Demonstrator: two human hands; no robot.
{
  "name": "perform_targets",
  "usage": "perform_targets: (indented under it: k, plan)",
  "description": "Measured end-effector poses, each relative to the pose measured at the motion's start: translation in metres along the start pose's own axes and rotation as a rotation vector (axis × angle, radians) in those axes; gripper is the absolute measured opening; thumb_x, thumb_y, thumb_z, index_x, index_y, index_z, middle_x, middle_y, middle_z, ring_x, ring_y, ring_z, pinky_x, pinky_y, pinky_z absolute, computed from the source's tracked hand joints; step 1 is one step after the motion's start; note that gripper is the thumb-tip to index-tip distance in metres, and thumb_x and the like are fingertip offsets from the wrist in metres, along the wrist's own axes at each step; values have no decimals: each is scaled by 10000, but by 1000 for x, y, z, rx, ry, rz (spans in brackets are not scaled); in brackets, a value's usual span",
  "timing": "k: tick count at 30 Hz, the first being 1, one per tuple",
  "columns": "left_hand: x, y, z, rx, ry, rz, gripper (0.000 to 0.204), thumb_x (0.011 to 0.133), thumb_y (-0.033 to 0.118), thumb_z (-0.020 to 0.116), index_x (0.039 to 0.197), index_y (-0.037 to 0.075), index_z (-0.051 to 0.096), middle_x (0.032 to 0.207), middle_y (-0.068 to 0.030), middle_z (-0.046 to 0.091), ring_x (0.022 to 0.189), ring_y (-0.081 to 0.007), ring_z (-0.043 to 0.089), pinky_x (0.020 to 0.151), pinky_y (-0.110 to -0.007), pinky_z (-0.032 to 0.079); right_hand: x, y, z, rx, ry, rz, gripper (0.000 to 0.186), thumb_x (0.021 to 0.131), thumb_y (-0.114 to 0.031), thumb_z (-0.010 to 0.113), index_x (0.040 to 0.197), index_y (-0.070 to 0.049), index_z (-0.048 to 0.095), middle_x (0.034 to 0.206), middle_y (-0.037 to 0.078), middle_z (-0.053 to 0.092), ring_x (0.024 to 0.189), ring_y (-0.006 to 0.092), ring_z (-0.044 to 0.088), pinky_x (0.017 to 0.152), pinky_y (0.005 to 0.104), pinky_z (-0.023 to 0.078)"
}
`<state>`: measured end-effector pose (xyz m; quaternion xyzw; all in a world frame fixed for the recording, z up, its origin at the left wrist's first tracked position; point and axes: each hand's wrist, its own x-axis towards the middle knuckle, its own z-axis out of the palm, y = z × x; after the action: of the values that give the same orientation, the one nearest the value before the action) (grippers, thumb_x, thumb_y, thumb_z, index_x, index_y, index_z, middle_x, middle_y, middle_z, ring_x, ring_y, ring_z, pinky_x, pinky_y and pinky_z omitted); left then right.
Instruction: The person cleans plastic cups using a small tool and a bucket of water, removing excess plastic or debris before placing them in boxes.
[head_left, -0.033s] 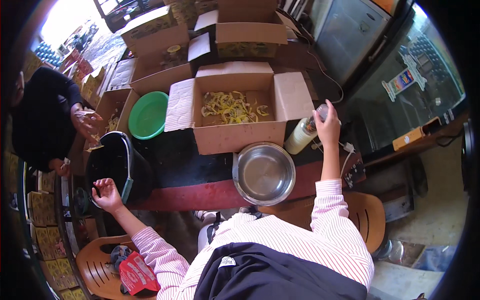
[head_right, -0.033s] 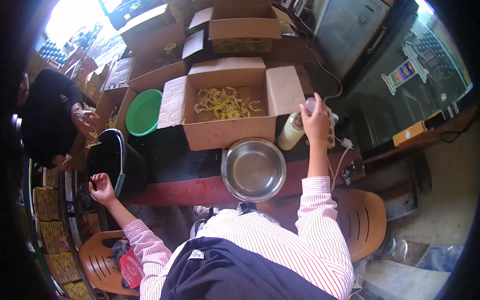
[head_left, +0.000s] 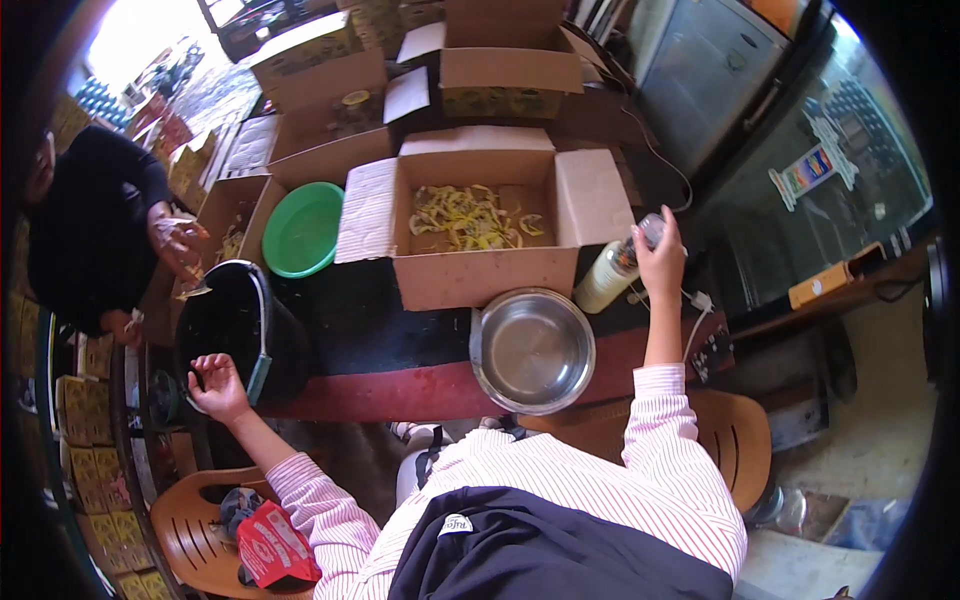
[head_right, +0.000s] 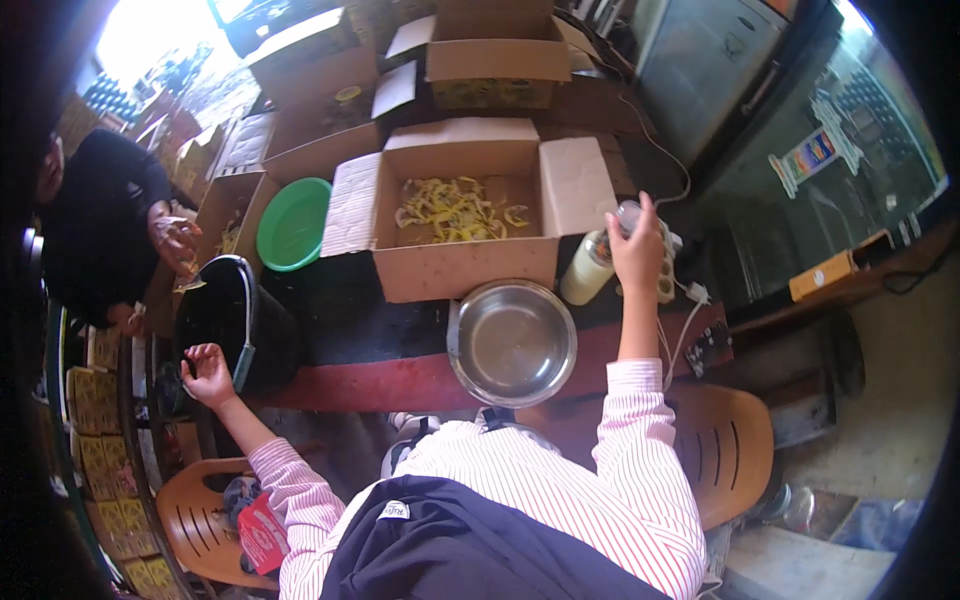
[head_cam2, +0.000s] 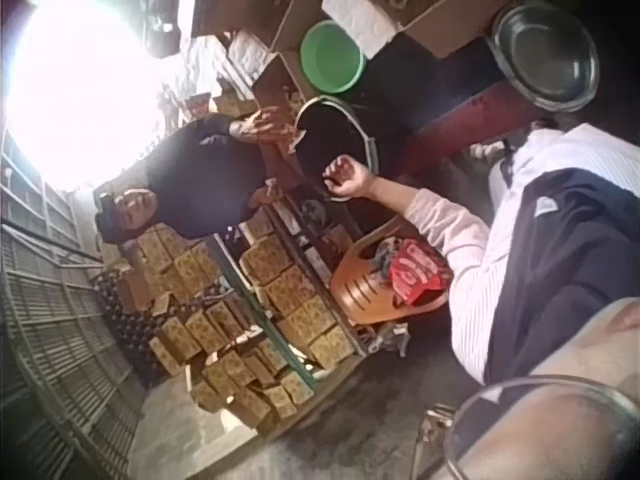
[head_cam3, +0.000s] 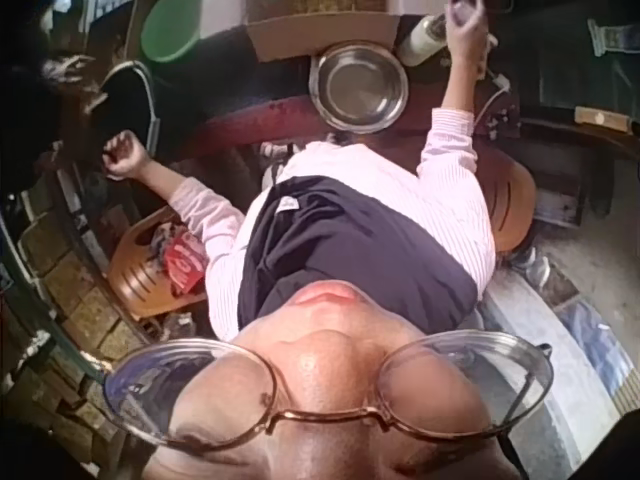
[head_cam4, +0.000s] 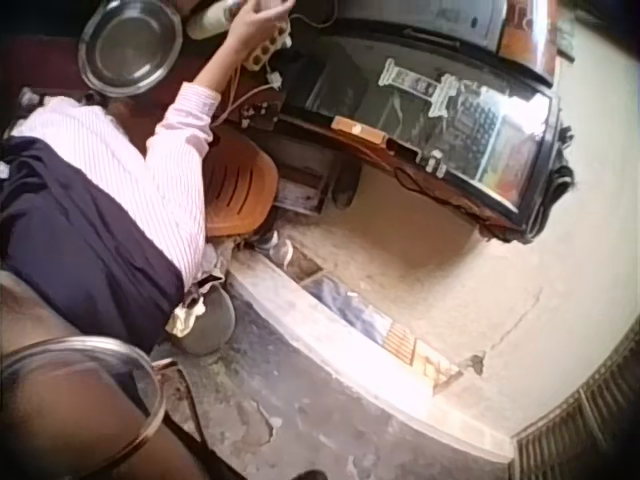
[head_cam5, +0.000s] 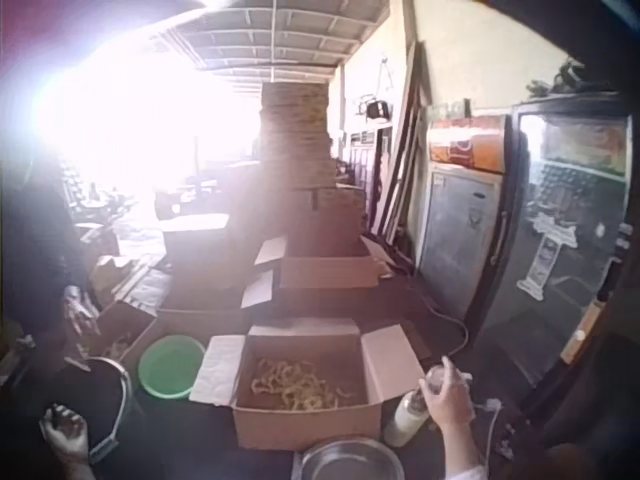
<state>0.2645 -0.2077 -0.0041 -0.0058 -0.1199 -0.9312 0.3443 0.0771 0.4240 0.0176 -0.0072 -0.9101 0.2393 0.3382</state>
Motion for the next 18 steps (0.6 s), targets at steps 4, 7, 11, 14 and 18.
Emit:
perform_targets:
  k: [4, 7, 11, 14, 18]
  plan:
    - [-2, -6, 5, -38, 8, -12, 122, 794, 117, 523, 868, 29, 483, 756, -45, 444, 708, -171, 441, 667, -328, 359, -10, 0, 6, 72, 56, 161, 715, 742, -294, 683, 1260, 55, 335, 1170, 273, 484, 1066, 385, 494, 892, 402, 404]
    - [-4, -9, 10, -38, 42, -13, 123, 803, 118, 526, 882, 33, 487, 774, -46, 458, 708, -166, 446, 664, -320, 365, -15, -1, 7, -32, 69, 175, 814, 708, -380, 704, 1275, 52, 310, 1176, 274, 476, 1072, 387, 485, 901, 410, 394]
    - [-6, -10, 11, 0, 23, -37, 127, 819, 130, 525, 910, 45, 503, 789, -26, 469, 715, -141, 452, 675, -306, 378, -20, -25, 7, -260, 379, 170, 921, 673, -464, 714, 1277, 76, 277, 1027, 217, 514, 944, 366, 500, 810, 437, 410]
    - [-8, -15, 18, 317, 72, 135, 105, 858, 132, 486, 943, 73, 506, 786, -10, 471, 699, -111, 459, 642, -268, 398, -30, -56, -2, -317, 681, 130, 663, 750, -358, 673, 1203, 40, 399, 965, 173, 534, 870, 320, 526, 756, 414, 422]
    - [-24, -42, 41, 982, -39, 465, 208, 806, 58, 512, 997, 80, 432, 819, -26, 432, 737, -102, 448, 682, -249, 398, -35, -111, 16, -296, 638, 28, 424, 792, -254, 630, 1117, -13, 503, 905, 119, 554, 815, 277, 538, 697, 395, 424]
